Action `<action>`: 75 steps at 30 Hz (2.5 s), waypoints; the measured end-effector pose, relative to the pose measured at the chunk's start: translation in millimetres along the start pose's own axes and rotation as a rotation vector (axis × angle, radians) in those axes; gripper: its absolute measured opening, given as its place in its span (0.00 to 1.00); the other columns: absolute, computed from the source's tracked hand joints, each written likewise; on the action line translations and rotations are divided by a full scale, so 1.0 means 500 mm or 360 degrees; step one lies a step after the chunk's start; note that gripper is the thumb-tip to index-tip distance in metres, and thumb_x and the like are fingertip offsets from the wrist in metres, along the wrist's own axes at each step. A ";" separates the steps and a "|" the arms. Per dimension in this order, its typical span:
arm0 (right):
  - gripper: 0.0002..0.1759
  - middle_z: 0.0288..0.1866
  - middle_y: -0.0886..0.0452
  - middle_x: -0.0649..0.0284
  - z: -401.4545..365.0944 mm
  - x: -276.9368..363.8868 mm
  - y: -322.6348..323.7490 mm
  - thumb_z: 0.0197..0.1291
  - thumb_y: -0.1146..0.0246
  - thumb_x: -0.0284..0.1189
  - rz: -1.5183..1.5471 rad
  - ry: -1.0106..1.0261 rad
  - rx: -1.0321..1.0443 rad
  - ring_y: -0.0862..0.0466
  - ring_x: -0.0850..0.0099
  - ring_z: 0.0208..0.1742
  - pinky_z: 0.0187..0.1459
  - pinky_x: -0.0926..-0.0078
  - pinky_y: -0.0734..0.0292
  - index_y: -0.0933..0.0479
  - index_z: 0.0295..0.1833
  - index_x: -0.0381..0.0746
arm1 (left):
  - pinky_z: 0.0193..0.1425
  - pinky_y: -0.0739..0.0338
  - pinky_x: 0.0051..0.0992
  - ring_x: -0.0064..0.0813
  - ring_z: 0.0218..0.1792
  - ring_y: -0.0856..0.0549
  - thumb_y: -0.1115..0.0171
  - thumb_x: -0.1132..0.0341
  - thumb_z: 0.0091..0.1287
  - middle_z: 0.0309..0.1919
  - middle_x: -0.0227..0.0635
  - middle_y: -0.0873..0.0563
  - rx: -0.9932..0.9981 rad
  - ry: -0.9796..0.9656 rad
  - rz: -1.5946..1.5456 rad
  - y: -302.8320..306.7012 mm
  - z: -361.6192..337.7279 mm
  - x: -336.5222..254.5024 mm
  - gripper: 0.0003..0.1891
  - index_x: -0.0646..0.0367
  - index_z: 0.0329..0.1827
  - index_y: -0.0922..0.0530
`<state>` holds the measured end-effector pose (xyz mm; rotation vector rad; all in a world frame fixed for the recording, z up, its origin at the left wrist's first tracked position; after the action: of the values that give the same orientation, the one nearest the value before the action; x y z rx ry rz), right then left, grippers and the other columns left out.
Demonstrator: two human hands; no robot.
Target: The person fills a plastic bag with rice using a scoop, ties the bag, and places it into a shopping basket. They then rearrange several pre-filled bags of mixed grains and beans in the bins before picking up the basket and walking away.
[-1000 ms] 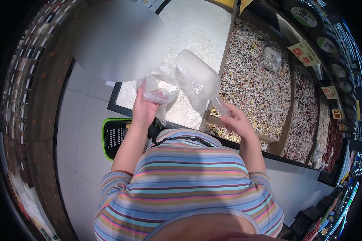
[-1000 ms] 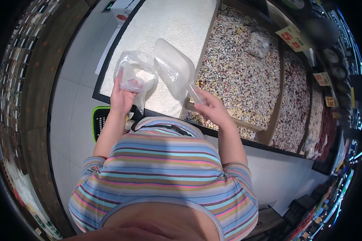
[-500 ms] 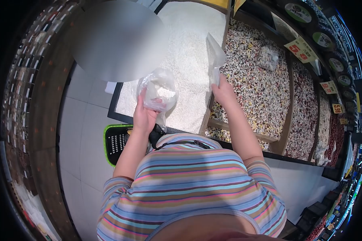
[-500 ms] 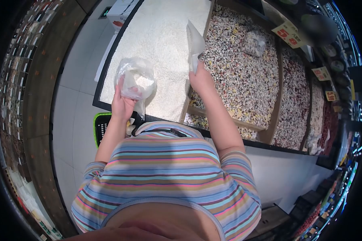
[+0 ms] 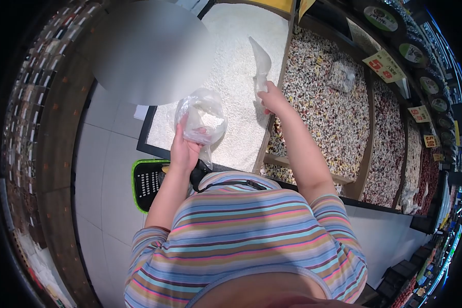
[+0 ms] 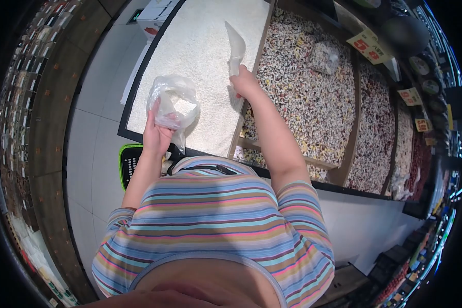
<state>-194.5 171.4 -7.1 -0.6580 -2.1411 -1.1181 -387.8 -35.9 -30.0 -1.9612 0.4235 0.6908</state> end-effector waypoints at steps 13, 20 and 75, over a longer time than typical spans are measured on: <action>0.15 0.21 0.32 0.70 -0.061 -0.095 -0.013 0.65 0.49 0.35 0.1833 -0.0090 0.0682 0.37 0.82 0.13 0.14 0.84 0.44 0.33 0.53 0.40 | 0.62 0.32 0.41 0.34 0.52 0.26 0.68 0.49 0.75 0.56 0.40 0.27 -0.0031 -0.0006 0.0003 -0.001 -0.007 0.004 0.27 0.49 0.73 0.42; 0.22 0.20 0.35 0.71 -0.101 -0.126 -0.025 0.67 0.51 0.37 0.2194 -0.0066 0.0938 0.39 0.83 0.13 0.14 0.83 0.43 0.37 0.63 0.39 | 0.59 0.30 0.39 0.33 0.49 0.26 0.67 0.50 0.76 0.49 0.41 0.26 -0.0063 -0.0006 -0.0038 0.002 -0.012 -0.001 0.26 0.51 0.71 0.40; 0.31 0.27 0.22 0.55 -0.349 -0.021 -0.018 0.54 0.37 0.33 -0.0583 0.0679 0.0200 0.19 0.59 0.29 0.35 0.63 0.24 0.32 0.66 0.49 | 0.45 0.22 0.38 0.36 0.39 0.17 0.57 0.64 0.74 0.39 0.43 0.19 -0.0097 -0.0350 0.0121 0.012 -0.032 0.003 0.16 0.61 0.60 0.35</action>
<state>-141.6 17.7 58.1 0.0407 -1.9738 -1.1716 -385.3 -53.0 -29.1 -1.9080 0.3466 0.9668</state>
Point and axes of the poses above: each hand's wrist, its own z-axis towards the middle knuckle, its own y-axis out of the back of the hand, x = y × z, the point moved 5 cm from there along z, towards the middle knuckle
